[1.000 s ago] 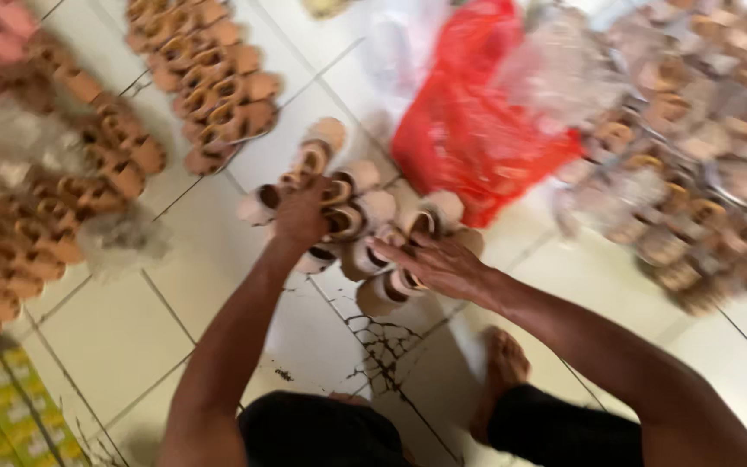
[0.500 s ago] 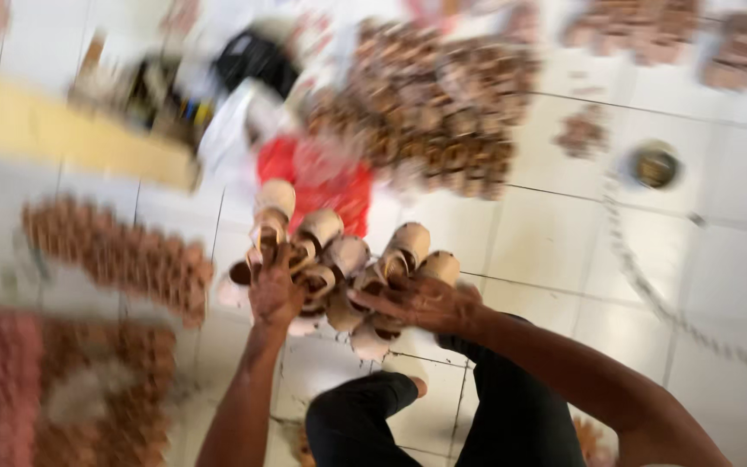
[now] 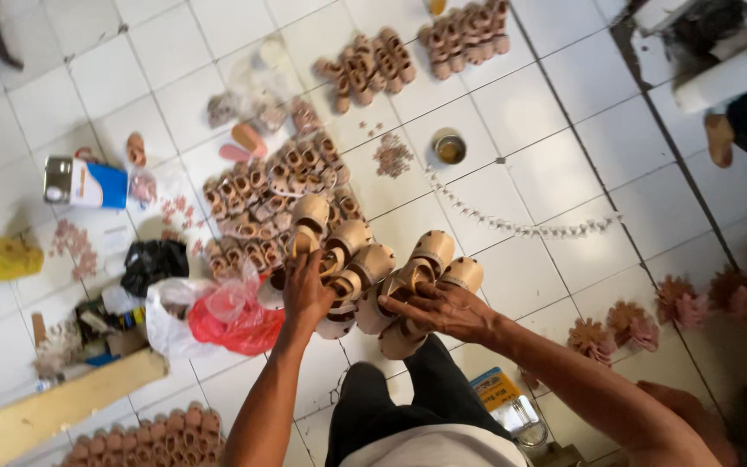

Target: The person sits on a tiled floor and assembles small white decorative pieces into a curved line using a liquid from a metal bowl. They then stand and gather several pairs of unfinished wooden sandals, stacking them into piles.

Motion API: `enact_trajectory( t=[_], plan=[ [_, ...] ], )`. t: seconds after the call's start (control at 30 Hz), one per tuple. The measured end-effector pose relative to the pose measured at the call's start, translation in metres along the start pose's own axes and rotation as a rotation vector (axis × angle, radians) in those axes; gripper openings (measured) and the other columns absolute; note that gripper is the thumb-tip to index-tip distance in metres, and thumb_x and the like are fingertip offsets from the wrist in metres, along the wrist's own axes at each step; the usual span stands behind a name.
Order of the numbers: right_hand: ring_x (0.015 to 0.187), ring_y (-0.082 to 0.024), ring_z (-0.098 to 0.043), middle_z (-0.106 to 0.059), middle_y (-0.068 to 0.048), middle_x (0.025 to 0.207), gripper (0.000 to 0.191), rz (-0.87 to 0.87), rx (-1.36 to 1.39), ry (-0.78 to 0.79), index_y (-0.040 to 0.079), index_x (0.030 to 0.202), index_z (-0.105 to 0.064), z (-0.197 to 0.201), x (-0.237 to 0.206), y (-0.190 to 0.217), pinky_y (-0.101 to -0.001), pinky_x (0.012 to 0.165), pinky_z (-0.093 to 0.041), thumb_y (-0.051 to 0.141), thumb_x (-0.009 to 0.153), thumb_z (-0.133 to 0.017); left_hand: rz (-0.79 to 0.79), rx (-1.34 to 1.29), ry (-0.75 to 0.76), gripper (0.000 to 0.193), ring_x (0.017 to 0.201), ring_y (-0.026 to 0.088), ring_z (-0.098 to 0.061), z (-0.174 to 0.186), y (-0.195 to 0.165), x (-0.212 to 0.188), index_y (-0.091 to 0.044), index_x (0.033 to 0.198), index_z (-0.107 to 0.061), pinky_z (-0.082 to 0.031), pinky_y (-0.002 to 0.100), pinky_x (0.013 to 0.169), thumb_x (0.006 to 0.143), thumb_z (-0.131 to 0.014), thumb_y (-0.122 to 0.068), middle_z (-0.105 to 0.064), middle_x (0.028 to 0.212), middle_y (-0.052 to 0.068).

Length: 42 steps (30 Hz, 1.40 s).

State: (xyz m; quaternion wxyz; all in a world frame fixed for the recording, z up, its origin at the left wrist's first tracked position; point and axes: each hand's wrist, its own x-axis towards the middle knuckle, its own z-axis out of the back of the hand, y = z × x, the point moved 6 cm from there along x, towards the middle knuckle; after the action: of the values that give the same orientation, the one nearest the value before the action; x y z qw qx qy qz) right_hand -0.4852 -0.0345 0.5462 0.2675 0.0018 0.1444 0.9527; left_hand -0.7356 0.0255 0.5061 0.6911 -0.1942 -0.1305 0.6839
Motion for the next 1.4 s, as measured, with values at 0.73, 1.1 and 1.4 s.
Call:
enact_trajectory(
  t=[0.73, 1.1, 1.4],
  plan=[
    [0.125, -0.03, -0.055, -0.065, -0.011, 0.132, 0.09, -0.199, -0.134, -0.054, 0.019, 0.16, -0.016, 0.144, -0.09, -0.298, -0.0447, 0.105, -0.047, 0.026, 0.087, -0.068, -0.155, -0.181, 0.109, 0.059, 0.117, 0.045, -0.053, -0.053, -0.253, 0.291, -0.01, 0.125, -0.06, -0.046, 0.051, 0.101, 0.068, -0.075, -0.006, -0.06, 0.126, 0.017],
    [0.13, -0.029, -0.052, -0.059, -0.007, 0.143, 0.086, 0.058, -0.125, 0.229, 0.018, 0.162, -0.018, 0.123, -0.117, -0.559, -0.0443, 0.106, -0.045, 0.023, 0.092, -0.068, 0.117, -0.232, -0.081, 0.065, 0.117, 0.05, -0.052, -0.159, -0.332, 0.417, -0.007, 0.124, -0.059, -0.045, 0.055, 0.099, 0.063, -0.078, -0.005, -0.059, 0.126, 0.019],
    [0.122, -0.03, -0.057, -0.058, -0.009, 0.141, 0.08, 0.425, -0.194, 0.16, 0.018, 0.158, -0.026, 0.135, -0.112, -0.696, -0.0452, 0.103, -0.049, 0.018, 0.086, -0.061, 0.586, -0.434, -0.077, 0.065, 0.12, 0.049, -0.052, -0.239, -0.37, 0.442, -0.014, 0.126, -0.052, -0.05, 0.056, 0.093, 0.068, -0.082, -0.011, -0.056, 0.135, 0.015]
  ],
)
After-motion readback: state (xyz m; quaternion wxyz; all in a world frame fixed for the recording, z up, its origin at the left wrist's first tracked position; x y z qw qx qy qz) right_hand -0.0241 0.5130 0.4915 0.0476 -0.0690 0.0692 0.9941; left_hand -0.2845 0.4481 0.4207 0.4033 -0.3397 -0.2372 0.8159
